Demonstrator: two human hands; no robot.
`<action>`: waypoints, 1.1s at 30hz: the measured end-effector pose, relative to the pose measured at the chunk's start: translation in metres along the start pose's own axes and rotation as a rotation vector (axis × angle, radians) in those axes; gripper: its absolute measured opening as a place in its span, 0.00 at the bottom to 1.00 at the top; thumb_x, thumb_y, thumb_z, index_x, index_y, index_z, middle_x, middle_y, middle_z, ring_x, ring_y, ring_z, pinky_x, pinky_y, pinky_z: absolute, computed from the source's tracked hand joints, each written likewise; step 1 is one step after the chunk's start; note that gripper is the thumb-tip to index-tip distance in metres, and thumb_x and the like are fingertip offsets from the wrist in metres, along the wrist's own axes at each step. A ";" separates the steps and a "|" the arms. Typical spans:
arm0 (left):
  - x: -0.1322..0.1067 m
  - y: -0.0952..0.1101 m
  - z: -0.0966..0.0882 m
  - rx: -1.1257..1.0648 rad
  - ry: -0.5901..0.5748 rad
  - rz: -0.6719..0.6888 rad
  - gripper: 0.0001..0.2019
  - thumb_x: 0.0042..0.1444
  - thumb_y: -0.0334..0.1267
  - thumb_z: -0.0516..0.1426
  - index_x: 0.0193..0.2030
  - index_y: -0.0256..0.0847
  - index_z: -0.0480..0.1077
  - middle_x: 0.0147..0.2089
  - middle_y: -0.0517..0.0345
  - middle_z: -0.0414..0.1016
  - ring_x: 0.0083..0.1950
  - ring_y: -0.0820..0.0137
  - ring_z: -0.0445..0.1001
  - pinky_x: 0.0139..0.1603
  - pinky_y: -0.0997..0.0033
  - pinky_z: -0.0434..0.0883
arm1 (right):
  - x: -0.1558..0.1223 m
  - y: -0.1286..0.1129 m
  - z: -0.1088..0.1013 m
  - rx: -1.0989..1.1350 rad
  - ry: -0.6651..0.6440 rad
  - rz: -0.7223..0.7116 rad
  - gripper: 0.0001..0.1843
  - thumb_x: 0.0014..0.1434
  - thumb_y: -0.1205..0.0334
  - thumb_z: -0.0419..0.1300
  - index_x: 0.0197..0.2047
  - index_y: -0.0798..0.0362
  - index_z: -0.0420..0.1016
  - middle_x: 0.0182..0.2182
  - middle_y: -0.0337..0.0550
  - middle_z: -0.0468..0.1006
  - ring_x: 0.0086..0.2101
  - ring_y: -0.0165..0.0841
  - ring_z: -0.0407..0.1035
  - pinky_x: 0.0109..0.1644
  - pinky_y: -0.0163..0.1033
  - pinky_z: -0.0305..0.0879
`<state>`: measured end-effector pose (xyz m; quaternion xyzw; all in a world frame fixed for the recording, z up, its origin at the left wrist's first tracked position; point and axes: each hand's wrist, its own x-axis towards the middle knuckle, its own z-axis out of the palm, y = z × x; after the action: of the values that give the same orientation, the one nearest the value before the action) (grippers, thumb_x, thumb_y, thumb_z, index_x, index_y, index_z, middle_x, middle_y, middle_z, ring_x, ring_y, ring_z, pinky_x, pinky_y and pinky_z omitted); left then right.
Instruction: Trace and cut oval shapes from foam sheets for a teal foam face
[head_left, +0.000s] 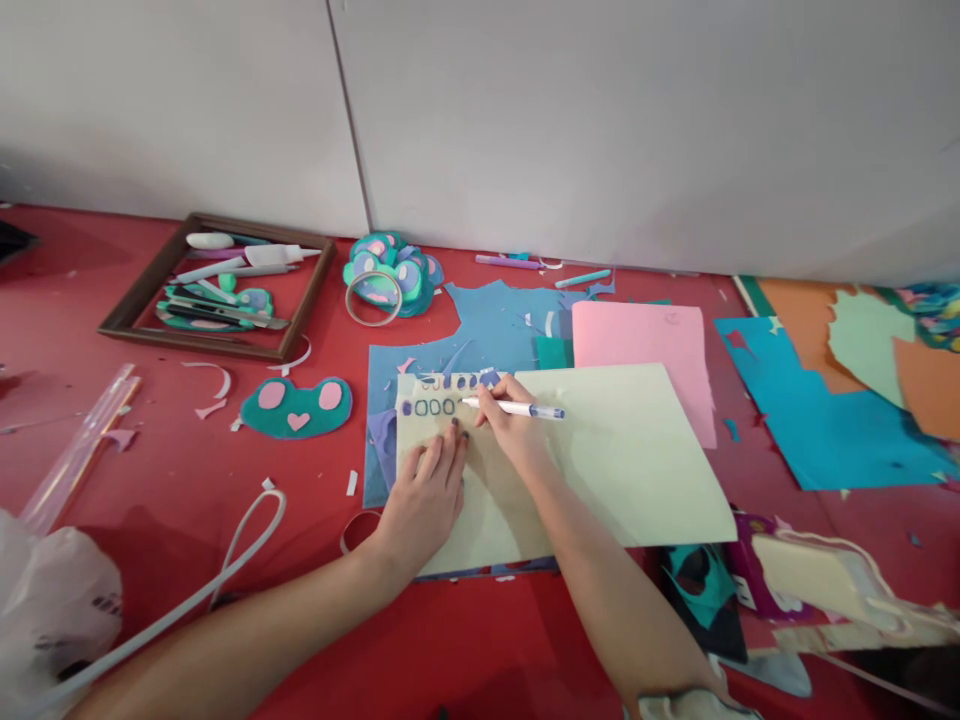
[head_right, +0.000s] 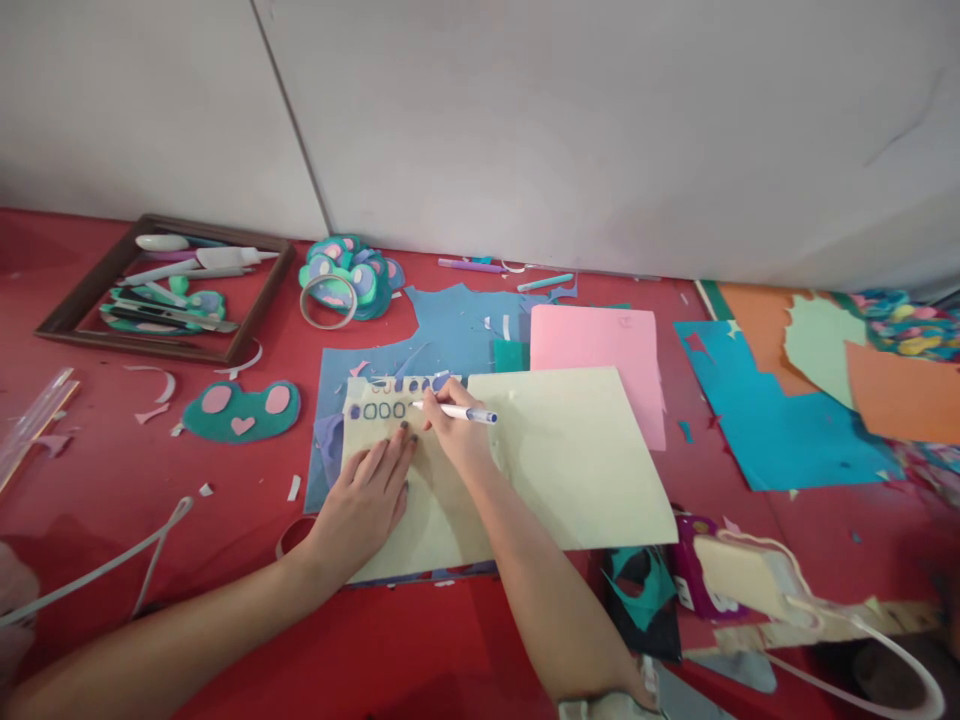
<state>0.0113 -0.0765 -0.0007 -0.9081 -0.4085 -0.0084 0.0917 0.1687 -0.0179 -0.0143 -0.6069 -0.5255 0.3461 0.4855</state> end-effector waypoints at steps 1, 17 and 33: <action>0.000 0.000 0.000 0.000 -0.004 -0.001 0.24 0.63 0.33 0.44 0.63 0.29 0.63 0.65 0.44 0.66 0.57 0.60 0.68 0.55 0.61 0.66 | 0.000 0.000 0.000 -0.007 -0.003 -0.006 0.17 0.58 0.51 0.57 0.23 0.47 0.58 0.13 0.33 0.69 0.18 0.30 0.67 0.28 0.35 0.65; -0.001 0.001 0.003 0.009 0.010 0.003 0.23 0.63 0.34 0.45 0.63 0.30 0.64 0.65 0.44 0.66 0.57 0.60 0.68 0.55 0.61 0.65 | 0.000 0.000 0.000 -0.016 -0.036 -0.028 0.17 0.58 0.51 0.57 0.22 0.47 0.59 0.14 0.33 0.69 0.18 0.29 0.68 0.28 0.34 0.65; -0.001 0.001 0.004 0.019 0.027 0.008 0.23 0.63 0.34 0.45 0.63 0.28 0.64 0.65 0.42 0.66 0.56 0.59 0.68 0.55 0.61 0.65 | 0.000 0.000 -0.002 -0.054 -0.069 -0.021 0.17 0.56 0.55 0.57 0.21 0.47 0.57 0.12 0.31 0.68 0.17 0.29 0.66 0.27 0.34 0.63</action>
<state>0.0113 -0.0771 -0.0050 -0.9085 -0.4039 -0.0165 0.1060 0.1707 -0.0184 -0.0140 -0.6022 -0.5573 0.3473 0.4541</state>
